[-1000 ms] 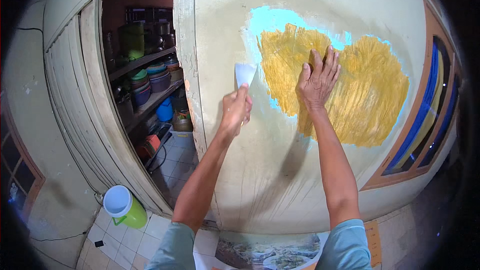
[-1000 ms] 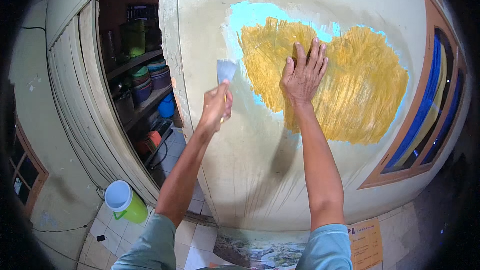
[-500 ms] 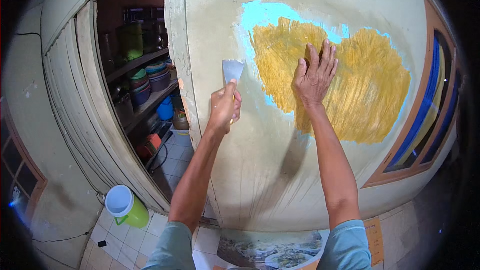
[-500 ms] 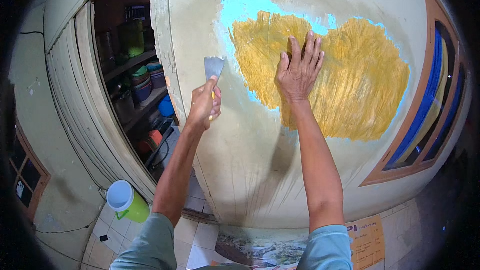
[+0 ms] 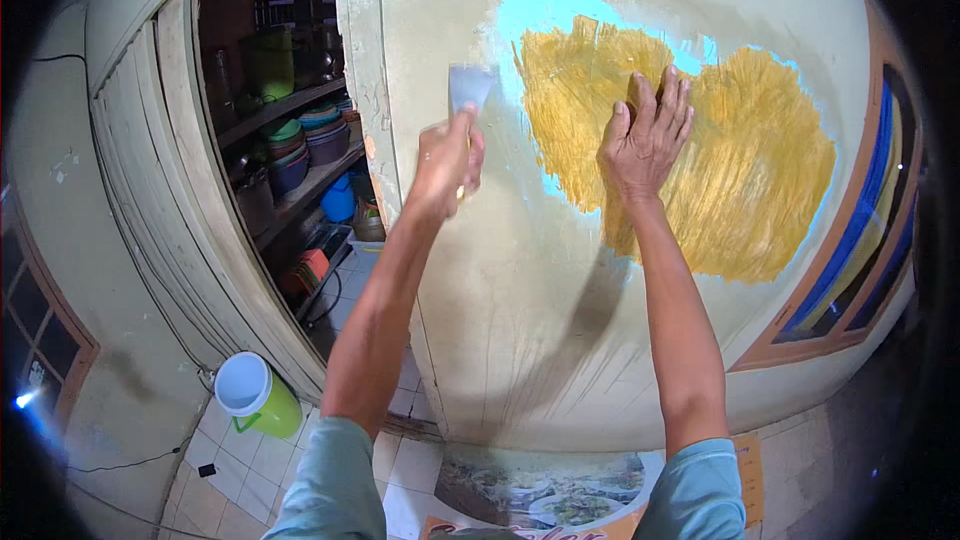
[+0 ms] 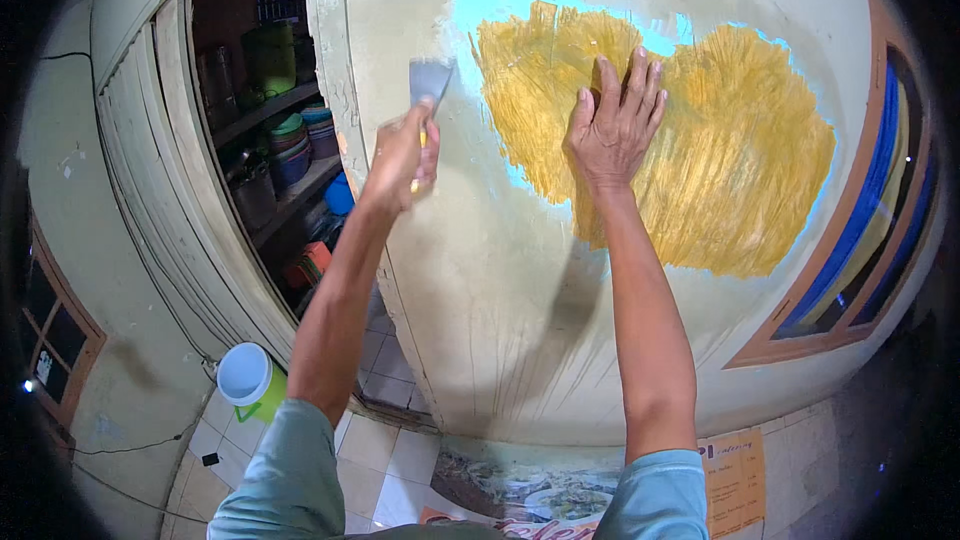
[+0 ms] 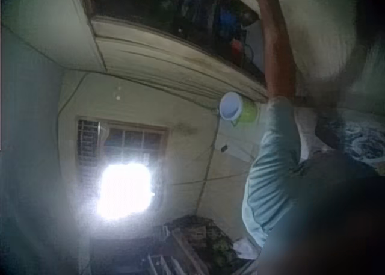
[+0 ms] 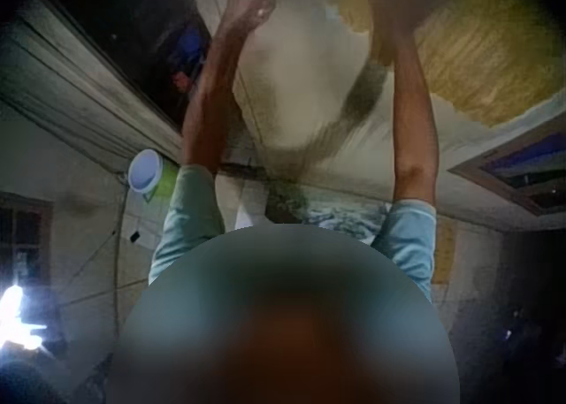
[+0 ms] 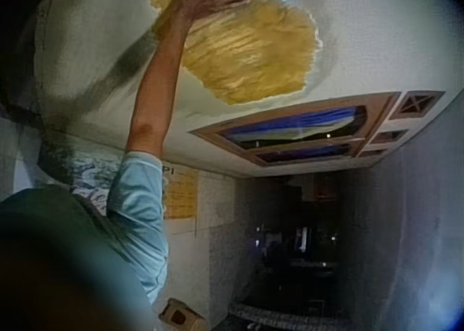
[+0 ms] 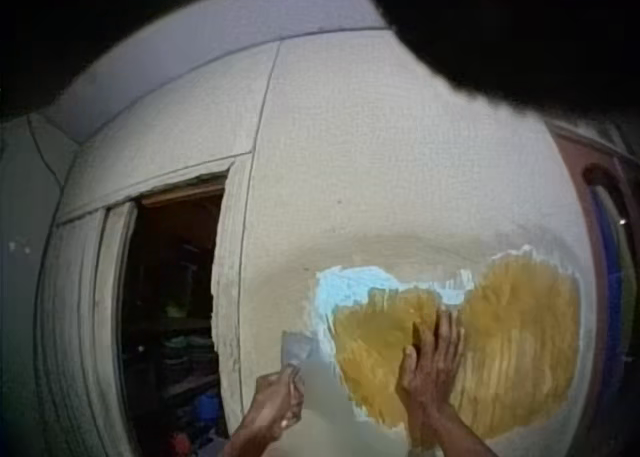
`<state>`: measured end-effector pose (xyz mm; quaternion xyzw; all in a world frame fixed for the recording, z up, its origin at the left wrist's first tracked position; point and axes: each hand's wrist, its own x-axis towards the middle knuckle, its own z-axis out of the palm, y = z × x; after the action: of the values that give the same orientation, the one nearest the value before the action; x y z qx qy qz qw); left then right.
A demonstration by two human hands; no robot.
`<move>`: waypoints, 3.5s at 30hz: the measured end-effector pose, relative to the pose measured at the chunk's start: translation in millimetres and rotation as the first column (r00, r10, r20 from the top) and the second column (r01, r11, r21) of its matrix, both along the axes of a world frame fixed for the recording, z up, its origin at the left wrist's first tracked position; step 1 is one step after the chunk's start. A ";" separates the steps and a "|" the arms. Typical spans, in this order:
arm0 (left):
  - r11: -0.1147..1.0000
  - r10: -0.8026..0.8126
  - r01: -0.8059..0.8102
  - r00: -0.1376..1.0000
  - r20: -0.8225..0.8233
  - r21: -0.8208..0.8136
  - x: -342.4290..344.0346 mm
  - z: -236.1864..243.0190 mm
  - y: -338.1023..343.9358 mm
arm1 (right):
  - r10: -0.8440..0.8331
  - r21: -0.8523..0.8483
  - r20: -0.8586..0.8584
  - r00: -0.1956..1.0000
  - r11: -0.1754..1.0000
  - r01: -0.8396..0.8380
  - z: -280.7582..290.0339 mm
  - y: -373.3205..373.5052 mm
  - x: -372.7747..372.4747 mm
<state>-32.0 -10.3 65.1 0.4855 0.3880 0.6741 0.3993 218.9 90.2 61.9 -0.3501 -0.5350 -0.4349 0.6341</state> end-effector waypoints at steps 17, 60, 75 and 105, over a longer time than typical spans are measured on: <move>1.000 -0.017 0.017 1.000 -0.012 0.017 -7.9 61.6 3.1 | 0.001 0.005 -0.007 1.000 1.000 -0.001 -0.4 -0.6 -4.2; 1.000 -0.030 0.029 0.998 -0.051 -0.008 12.5 57.6 8.2 | 0.139 -0.080 0.217 0.966 0.989 -0.125 -3.6 -7.0 -25.1; 0.996 -0.038 0.043 0.997 -0.064 0.074 16.4 111.7 11.9 | 0.174 -0.104 0.208 0.963 0.982 -0.155 -1.7 -9.8 -35.4; 0.998 -0.046 0.046 0.999 -0.003 0.039 13.3 66.1 6.1 | 0.152 -0.053 0.226 0.962 0.988 -0.144 -1.8 -2.1 -22.1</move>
<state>-18.7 -4.1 131.2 0.5028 0.3639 0.6716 0.4047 196.8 88.2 60.0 -0.2681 -0.6370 -0.4142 0.5923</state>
